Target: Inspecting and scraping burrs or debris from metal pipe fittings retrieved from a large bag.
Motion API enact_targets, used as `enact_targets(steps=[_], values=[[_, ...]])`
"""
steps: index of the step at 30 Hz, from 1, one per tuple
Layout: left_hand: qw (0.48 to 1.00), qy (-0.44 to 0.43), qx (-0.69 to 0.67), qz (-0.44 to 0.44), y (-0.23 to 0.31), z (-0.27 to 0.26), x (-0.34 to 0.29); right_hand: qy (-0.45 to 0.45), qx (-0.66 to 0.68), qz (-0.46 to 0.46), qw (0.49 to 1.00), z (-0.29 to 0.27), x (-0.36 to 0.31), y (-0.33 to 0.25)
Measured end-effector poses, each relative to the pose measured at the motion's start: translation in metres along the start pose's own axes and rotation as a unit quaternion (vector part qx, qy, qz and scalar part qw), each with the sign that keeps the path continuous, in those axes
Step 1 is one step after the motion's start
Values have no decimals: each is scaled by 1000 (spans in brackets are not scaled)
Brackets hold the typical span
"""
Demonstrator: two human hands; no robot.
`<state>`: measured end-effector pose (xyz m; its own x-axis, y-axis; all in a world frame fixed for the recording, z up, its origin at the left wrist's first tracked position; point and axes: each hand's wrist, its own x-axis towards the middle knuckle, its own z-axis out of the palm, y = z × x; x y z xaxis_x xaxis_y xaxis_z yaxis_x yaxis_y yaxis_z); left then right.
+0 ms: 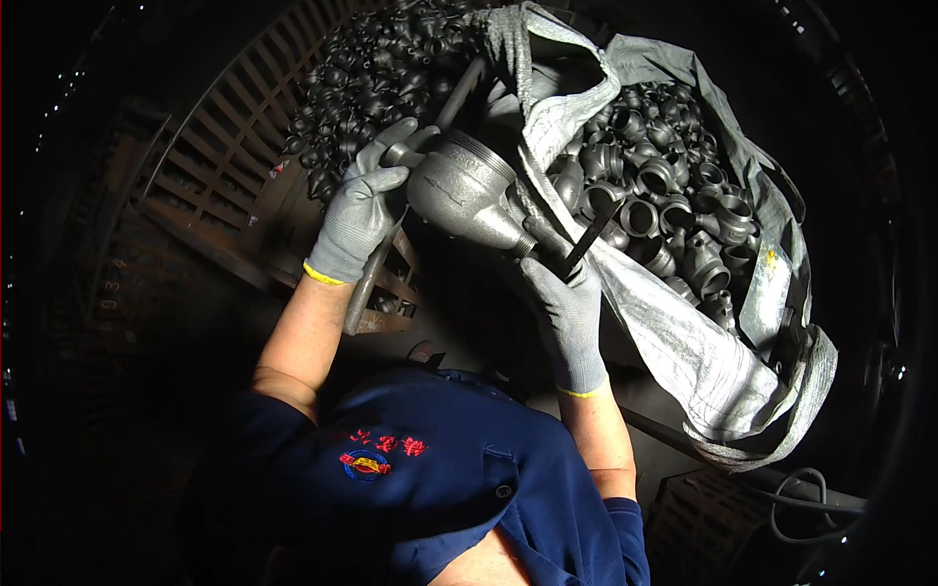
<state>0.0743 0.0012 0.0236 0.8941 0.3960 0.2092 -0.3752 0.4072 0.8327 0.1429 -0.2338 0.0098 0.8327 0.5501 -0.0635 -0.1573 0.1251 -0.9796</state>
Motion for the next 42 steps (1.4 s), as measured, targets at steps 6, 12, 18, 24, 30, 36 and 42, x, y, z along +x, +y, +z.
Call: enact_targets(steps=[6,12,18,24,30,36,42], values=[[995,36,-89,4,-8,-51,-25,-52,-30,48,997,31,2,17],[999,32,3,11,-8,-78,-36,-57,69,107,990,45,1,35],[999,4,-47,-16,0,-73,-38,-72,153,147,975,50,2,55],[999,-17,-18,-27,0,-65,-36,-85,196,190,958,46,-7,67],[999,-15,21,-31,0,-62,-36,-46,197,235,951,43,-11,74],[995,46,70,-55,-11,-77,-34,-32,163,244,955,40,-14,69],[987,111,59,-97,-25,-86,-35,-61,65,174,981,45,-14,65]])
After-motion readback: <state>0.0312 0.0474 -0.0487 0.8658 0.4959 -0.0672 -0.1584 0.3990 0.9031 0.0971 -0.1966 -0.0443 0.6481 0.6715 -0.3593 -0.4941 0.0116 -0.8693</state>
